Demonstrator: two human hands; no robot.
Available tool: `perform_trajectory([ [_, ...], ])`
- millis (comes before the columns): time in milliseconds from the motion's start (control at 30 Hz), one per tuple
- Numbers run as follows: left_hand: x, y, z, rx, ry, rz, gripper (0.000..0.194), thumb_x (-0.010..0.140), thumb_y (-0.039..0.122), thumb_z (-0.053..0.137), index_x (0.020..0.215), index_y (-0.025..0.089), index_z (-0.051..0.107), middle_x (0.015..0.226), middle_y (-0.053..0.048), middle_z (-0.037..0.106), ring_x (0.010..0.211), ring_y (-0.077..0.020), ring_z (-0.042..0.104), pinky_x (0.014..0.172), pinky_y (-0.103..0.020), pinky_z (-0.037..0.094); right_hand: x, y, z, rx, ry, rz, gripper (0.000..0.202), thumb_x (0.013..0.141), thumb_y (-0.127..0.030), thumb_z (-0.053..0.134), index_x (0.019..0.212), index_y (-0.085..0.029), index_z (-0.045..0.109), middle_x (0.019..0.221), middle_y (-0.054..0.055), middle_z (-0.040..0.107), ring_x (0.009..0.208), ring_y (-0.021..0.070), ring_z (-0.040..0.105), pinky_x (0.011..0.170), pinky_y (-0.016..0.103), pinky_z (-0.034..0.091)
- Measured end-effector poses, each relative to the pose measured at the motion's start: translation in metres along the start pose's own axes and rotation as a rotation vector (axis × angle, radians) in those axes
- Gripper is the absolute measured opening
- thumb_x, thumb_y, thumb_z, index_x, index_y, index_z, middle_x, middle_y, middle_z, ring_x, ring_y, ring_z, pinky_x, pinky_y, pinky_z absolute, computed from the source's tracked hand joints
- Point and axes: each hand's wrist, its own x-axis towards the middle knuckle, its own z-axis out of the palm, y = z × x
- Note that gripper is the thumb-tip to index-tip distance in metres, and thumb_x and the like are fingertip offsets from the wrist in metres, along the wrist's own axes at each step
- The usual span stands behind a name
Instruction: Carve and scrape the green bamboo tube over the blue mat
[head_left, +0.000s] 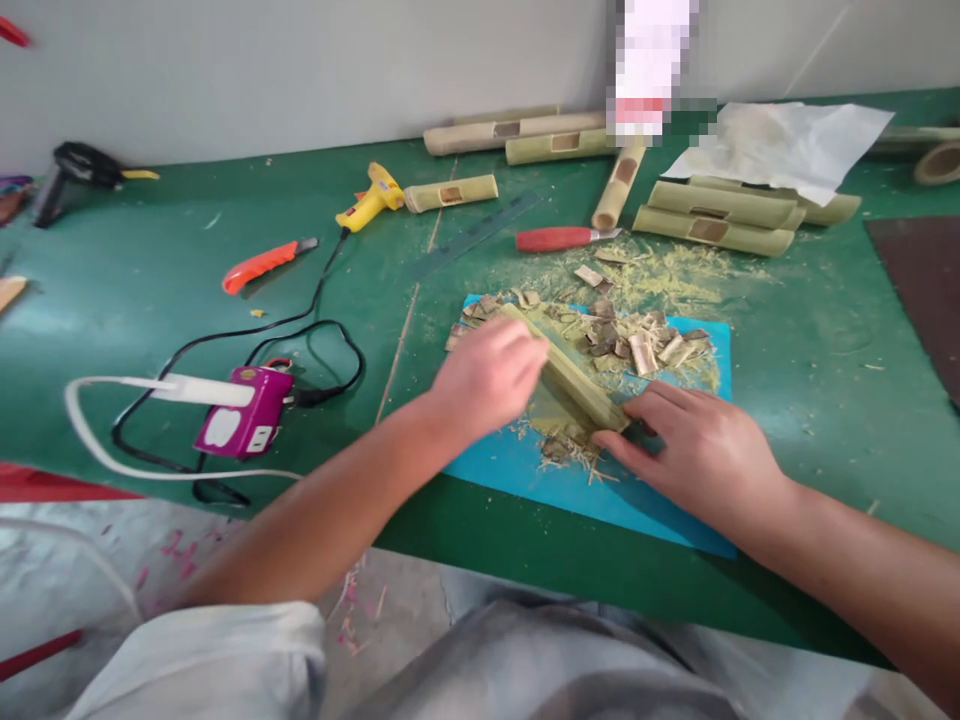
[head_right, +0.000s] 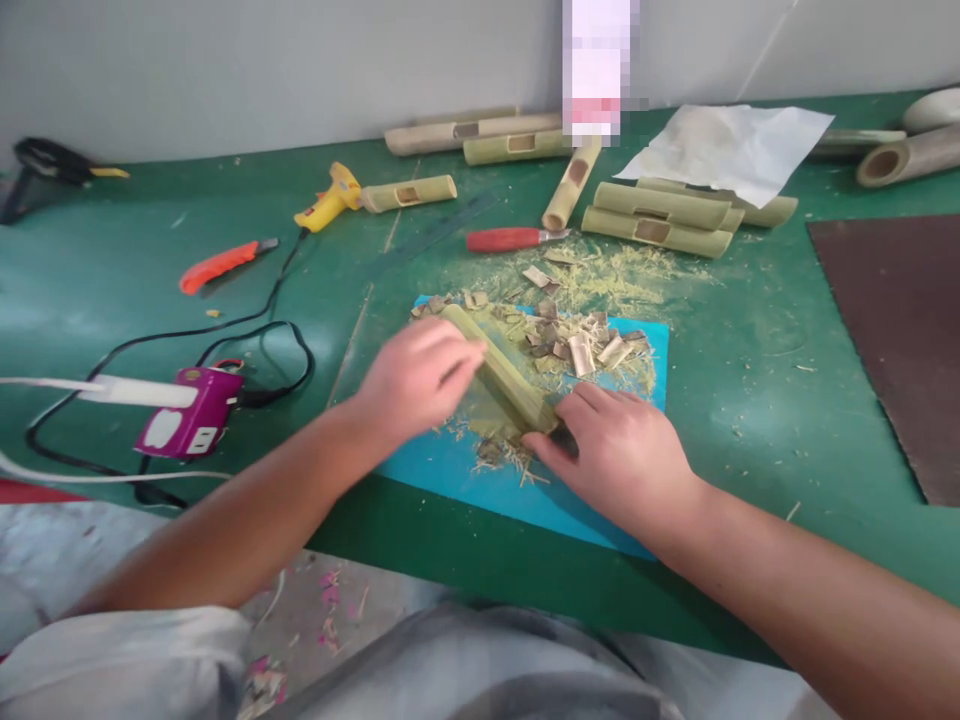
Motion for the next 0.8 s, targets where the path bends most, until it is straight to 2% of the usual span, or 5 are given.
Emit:
perform_trajectory([
  [200, -0.003, 0.036, 0.001, -0.14, -0.165, 0.098, 0.027, 0.099, 0.018, 0.041, 0.091, 0.011, 0.065, 0.08, -0.008, 0.061, 0.077, -0.0169, 0.055, 0.071, -0.028, 0.049, 0.0, -0.007, 0.0, -0.03, 0.031, -0.033, 0.025, 0.087, -0.04, 0.061, 0.084, -0.016, 0.064, 0.081, 0.006, 0.063, 0.069, 0.0183, 0.06, 0.061, 0.031, 0.042],
  [300, -0.003, 0.022, 0.0, -0.135, -0.149, 0.081, 0.025, 0.099, 0.019, 0.042, 0.091, 0.013, 0.065, 0.078, -0.006, 0.061, 0.075, -0.016, 0.055, 0.07, -0.028, 0.049, 0.0, -0.009, 0.001, -0.011, 0.051, -0.056, 0.022, 0.088, -0.036, 0.06, 0.087, -0.014, 0.065, 0.082, 0.007, 0.064, 0.068, 0.0179, 0.06, 0.06, 0.031, 0.042],
  [467, 0.001, -0.023, -0.004, -0.009, 0.047, -0.116, 0.025, 0.096, 0.019, 0.049, 0.077, 0.014, 0.064, 0.072, -0.004, 0.059, 0.069, -0.014, 0.054, 0.065, -0.027, 0.045, 0.001, -0.008, 0.0, 0.007, 0.064, -0.008, 0.021, 0.087, -0.035, 0.06, 0.088, -0.015, 0.066, 0.08, 0.005, 0.066, 0.068, 0.0179, 0.063, 0.058, 0.03, 0.044],
  [667, 0.002, -0.011, 0.0, -0.093, -0.071, 0.009, 0.025, 0.097, 0.019, 0.047, 0.079, 0.014, 0.064, 0.071, -0.004, 0.058, 0.069, -0.0135, 0.053, 0.065, -0.026, 0.044, -0.001, -0.007, -0.001, 0.021, 0.036, 0.004, 0.022, 0.088, -0.037, 0.06, 0.092, -0.016, 0.067, 0.078, 0.004, 0.066, 0.066, 0.016, 0.063, 0.058, 0.029, 0.042],
  [800, 0.002, -0.016, -0.001, 0.0, 0.05, -0.1, 0.026, 0.096, 0.019, 0.049, 0.075, 0.013, 0.063, 0.072, -0.005, 0.059, 0.069, -0.0141, 0.053, 0.066, -0.028, 0.045, -0.002, -0.007, -0.001, -0.001, 0.029, 0.014, 0.023, 0.09, -0.037, 0.058, 0.093, -0.016, 0.067, 0.08, 0.004, 0.067, 0.068, 0.0157, 0.063, 0.06, 0.029, 0.043],
])
